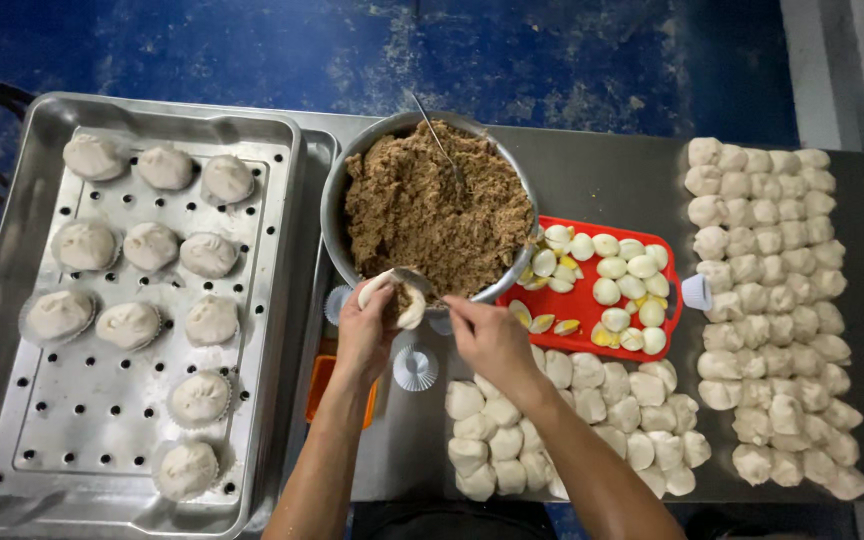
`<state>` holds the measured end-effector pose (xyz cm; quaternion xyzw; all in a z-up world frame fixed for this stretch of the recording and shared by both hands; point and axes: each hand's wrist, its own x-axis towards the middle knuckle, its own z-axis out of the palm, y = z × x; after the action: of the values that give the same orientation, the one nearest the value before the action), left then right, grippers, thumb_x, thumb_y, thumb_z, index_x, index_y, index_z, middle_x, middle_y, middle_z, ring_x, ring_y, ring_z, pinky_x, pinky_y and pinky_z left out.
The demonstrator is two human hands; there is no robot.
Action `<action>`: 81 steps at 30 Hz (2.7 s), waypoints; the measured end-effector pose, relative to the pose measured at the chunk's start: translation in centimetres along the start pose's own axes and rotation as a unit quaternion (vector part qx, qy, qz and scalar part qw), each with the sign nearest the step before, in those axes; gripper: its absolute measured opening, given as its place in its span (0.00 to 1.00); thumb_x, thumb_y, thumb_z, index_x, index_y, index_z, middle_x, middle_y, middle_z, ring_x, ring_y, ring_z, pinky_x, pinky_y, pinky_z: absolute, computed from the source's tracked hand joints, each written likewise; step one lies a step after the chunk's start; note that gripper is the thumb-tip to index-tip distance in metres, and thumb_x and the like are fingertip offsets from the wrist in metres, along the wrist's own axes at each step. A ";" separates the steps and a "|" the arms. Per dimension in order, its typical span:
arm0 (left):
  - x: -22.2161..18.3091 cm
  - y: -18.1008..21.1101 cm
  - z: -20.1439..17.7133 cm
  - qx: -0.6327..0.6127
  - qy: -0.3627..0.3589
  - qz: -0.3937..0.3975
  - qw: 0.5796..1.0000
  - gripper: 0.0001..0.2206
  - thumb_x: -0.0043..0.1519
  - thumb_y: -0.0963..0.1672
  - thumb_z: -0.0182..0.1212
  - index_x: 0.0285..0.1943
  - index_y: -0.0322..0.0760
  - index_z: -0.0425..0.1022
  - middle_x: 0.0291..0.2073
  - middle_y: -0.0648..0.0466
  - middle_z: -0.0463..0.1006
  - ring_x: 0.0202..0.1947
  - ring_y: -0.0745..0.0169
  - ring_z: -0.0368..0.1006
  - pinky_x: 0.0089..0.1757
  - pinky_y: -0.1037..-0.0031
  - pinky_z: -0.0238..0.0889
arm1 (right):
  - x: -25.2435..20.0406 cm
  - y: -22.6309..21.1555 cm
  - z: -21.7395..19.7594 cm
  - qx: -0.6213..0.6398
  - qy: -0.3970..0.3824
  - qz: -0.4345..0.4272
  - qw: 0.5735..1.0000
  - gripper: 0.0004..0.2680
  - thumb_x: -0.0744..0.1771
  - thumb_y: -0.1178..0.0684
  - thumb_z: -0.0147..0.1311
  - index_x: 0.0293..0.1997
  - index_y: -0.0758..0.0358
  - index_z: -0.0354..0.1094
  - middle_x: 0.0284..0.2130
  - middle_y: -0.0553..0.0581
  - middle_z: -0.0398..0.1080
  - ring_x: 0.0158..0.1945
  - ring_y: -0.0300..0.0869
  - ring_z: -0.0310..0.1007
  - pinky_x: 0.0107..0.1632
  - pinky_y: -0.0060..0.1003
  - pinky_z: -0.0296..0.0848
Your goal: The person prepares buns by flattening dough by hand, scooping meat filling and placing half an egg inside, and pleating the dough to seal it before placing them onto a metal steaming tray.
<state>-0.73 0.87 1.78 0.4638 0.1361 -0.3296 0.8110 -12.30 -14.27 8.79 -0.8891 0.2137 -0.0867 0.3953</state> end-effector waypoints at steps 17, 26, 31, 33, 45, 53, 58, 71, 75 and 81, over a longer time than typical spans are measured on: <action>-4.3 -0.6 -4.0 0.040 -0.082 -0.027 0.995 0.20 0.63 0.36 0.58 0.66 0.31 0.67 0.55 0.47 0.77 0.52 0.56 0.77 0.51 0.66 0.73 | 2.8 23.8 -7.2 -0.028 0.066 0.194 0.978 0.10 0.68 0.53 0.56 0.52 0.66 0.76 0.37 0.61 0.80 0.39 0.43 0.80 0.45 0.38 0.76; -5.3 -2.9 -0.1 0.123 -0.096 -0.077 0.985 0.24 0.61 0.37 0.60 0.68 0.30 0.65 0.53 0.43 0.77 0.51 0.54 0.77 0.52 0.63 0.75 | -0.4 22.7 -2.5 -0.132 -0.078 0.194 0.969 0.17 0.60 0.49 0.67 0.50 0.66 0.74 0.35 0.69 0.77 0.43 0.58 0.78 0.48 0.51 0.74; -5.8 -4.0 1.3 0.134 -0.132 -0.075 0.979 0.24 0.60 0.37 0.62 0.67 0.31 0.65 0.54 0.46 0.78 0.52 0.57 0.77 0.53 0.67 0.74 | -1.7 21.9 -1.5 -0.087 -0.047 0.156 0.983 0.10 0.63 0.52 0.65 0.40 0.67 0.72 0.34 0.65 0.77 0.39 0.54 0.78 0.43 0.48 0.75; -5.7 -4.8 1.7 0.118 -0.163 -0.060 0.978 0.23 0.61 0.37 0.63 0.67 0.30 0.66 0.55 0.47 0.78 0.53 0.59 0.76 0.54 0.69 0.73 | -1.9 22.2 -1.5 0.020 -0.021 0.158 0.987 0.10 0.63 0.54 0.63 0.43 0.67 0.69 0.34 0.61 0.77 0.37 0.50 0.78 0.41 0.44 0.76; -3.8 -10.1 3.6 -0.080 -0.224 -0.133 0.962 0.20 0.69 0.43 0.55 0.70 0.31 0.65 0.58 0.47 0.75 0.57 0.56 0.73 0.56 0.63 0.67 | -3.9 9.2 -8.9 0.321 -0.094 0.215 0.918 0.18 0.67 0.62 0.54 0.66 0.60 0.62 0.39 0.60 0.74 0.37 0.39 0.76 0.39 0.34 0.76; -5.6 -10.0 4.7 -0.072 -0.238 -0.117 0.961 0.22 0.67 0.42 0.58 0.70 0.32 0.62 0.59 0.47 0.72 0.57 0.58 0.73 0.55 0.64 0.69 | -5.4 1.7 -7.7 0.101 -0.069 0.162 0.979 0.10 0.66 0.59 0.63 0.51 0.70 0.72 0.37 0.61 0.80 0.38 0.40 0.82 0.39 0.30 0.79; -7.1 -8.7 5.4 0.063 -0.215 -0.038 0.974 0.23 0.64 0.42 0.65 0.68 0.30 0.66 0.54 0.49 0.76 0.52 0.64 0.74 0.52 0.71 0.72 | -6.5 1.3 -7.9 0.078 -0.033 0.021 0.996 0.09 0.67 0.60 0.59 0.50 0.69 0.73 0.43 0.59 0.76 0.42 0.41 0.82 0.40 0.34 0.81; -9.0 -6.0 5.9 -0.039 -0.273 -0.107 0.955 0.20 0.65 0.39 0.63 0.65 0.28 0.68 0.53 0.48 0.76 0.53 0.61 0.76 0.54 0.68 0.72 | -7.4 -0.3 -10.4 -0.053 0.002 -0.123 0.991 0.09 0.66 0.63 0.58 0.51 0.68 0.71 0.45 0.61 0.73 0.44 0.50 0.78 0.42 0.39 0.77; -9.9 -5.4 5.9 -0.081 -0.298 -0.139 0.941 0.20 0.65 0.38 0.61 0.67 0.29 0.66 0.55 0.47 0.75 0.54 0.58 0.75 0.55 0.64 0.72 | -7.4 -0.2 -10.2 -0.029 0.023 -0.089 0.995 0.06 0.66 0.59 0.64 0.44 0.62 0.73 0.38 0.55 0.76 0.38 0.43 0.77 0.41 0.36 0.74; -10.7 -4.9 6.3 -0.145 -0.258 -0.075 0.952 0.20 0.65 0.38 0.61 0.67 0.30 0.66 0.55 0.46 0.75 0.55 0.57 0.75 0.56 0.63 0.71 | -9.1 0.0 -9.6 0.084 0.091 -0.066 0.990 0.09 0.67 0.62 0.60 0.52 0.62 0.73 0.44 0.55 0.73 0.44 0.38 0.75 0.46 0.31 0.77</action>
<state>-12.53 -1.81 7.56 0.2285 0.0032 -0.4742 0.8502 -23.49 -16.56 15.37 -0.8534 0.1819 -0.2111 0.4405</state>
